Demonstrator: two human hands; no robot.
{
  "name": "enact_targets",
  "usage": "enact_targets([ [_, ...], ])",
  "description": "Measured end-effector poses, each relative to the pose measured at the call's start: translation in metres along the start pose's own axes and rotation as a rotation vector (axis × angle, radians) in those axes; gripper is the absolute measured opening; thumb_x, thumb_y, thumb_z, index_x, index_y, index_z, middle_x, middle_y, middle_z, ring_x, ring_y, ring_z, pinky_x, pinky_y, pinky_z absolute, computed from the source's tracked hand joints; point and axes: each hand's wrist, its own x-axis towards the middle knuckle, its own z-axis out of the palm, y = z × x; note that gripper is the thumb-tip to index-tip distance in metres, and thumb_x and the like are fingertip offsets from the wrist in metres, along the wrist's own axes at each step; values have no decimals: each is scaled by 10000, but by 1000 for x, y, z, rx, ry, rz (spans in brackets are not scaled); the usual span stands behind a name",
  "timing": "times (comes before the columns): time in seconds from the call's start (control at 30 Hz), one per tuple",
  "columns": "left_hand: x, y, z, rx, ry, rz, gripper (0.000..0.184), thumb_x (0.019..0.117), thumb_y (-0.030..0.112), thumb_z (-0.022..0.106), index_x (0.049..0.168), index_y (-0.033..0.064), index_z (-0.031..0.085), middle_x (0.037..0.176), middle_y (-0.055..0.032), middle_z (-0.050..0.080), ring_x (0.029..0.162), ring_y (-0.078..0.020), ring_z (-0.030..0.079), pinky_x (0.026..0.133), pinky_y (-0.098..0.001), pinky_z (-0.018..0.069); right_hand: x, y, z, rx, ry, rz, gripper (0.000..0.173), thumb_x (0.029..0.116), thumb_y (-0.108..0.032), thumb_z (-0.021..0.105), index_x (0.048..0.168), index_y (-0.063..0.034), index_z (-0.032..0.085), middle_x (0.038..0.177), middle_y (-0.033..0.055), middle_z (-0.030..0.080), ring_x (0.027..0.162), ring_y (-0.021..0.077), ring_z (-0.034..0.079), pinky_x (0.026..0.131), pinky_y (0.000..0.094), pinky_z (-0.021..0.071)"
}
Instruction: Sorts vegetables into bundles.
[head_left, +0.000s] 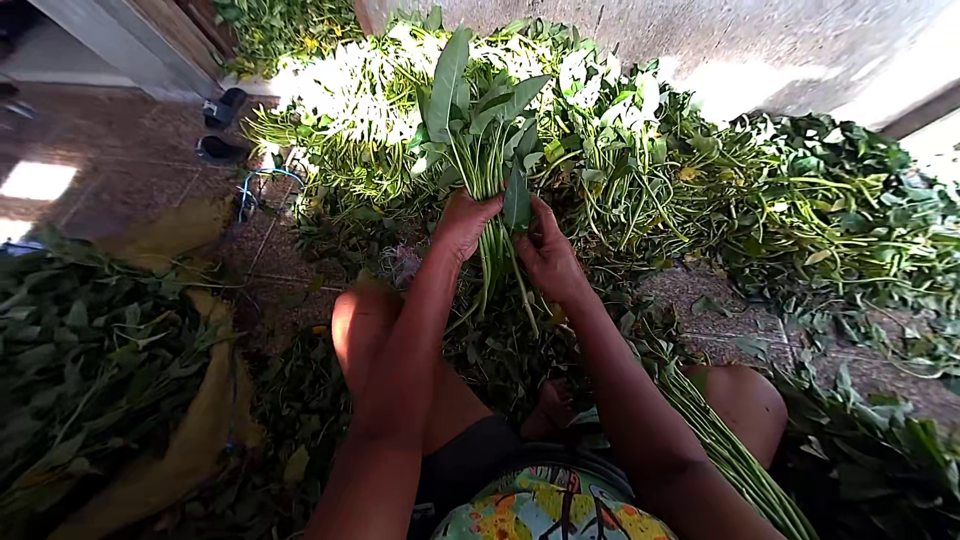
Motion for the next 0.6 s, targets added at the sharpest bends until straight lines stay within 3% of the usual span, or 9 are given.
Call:
enact_targets([
  [0.1,-2,-1,2,78,-33,-27,249,942,-30,666,1183,-18,607,1056,-77,682,963,-78,661,889,-258,556,14,-1,2,60,-3,3,606,1042,-106,525,1598,-54,288,1334,203,616,940,179,693,825,337,581],
  [0.17,-2,-1,2,86,-30,-32,198,948,-16,671,1143,5,642,1039,-64,683,950,-72,654,878,-253,553,20,0,4,77,0,12,593,1045,-114,524,1593,-61,303,1395,177,591,933,146,683,808,314,573],
  [0.23,-1,-1,0,108,-20,-37,188,959,4,670,1146,4,650,1041,-62,690,950,-69,658,882,-250,552,22,0,7,83,37,25,520,1059,-144,532,1544,-25,386,1298,171,630,837,124,654,753,294,558],
  [0.3,0,-1,-1,147,-16,-57,197,979,49,664,1162,-15,631,1039,-78,686,944,-77,658,883,-260,550,23,0,5,83,34,61,469,1084,-203,502,1502,-1,433,1259,167,639,863,118,652,781,287,554],
  [0.37,0,-2,-2,164,-16,-78,213,995,105,664,1168,-15,628,1018,-81,695,927,-82,668,875,-269,556,28,-2,-1,117,-12,129,460,1100,-246,471,1497,-16,443,1232,151,635,811,113,651,715,287,568],
  [0.47,0,-3,-3,134,-45,-100,220,1018,136,637,1189,-2,619,990,-62,697,886,-86,675,842,-268,569,38,-5,-13,218,-160,277,467,1115,-315,418,1517,-79,408,1177,135,635,846,169,683,707,353,603],
  [0.53,0,-3,-3,98,-44,-111,209,1021,114,626,1195,-1,604,961,-58,693,825,-93,683,779,-262,589,43,0,-21,223,-239,275,462,1094,-308,481,1493,-81,424,1182,122,643,899,156,685,757,341,600],
  [0.6,0,-2,-3,81,-6,-117,198,1015,110,637,1168,-8,596,888,-47,686,717,-92,683,685,-250,603,45,3,-23,98,-201,190,370,1056,-263,587,1331,-22,534,1049,102,674,802,117,672,713,300,586],
])
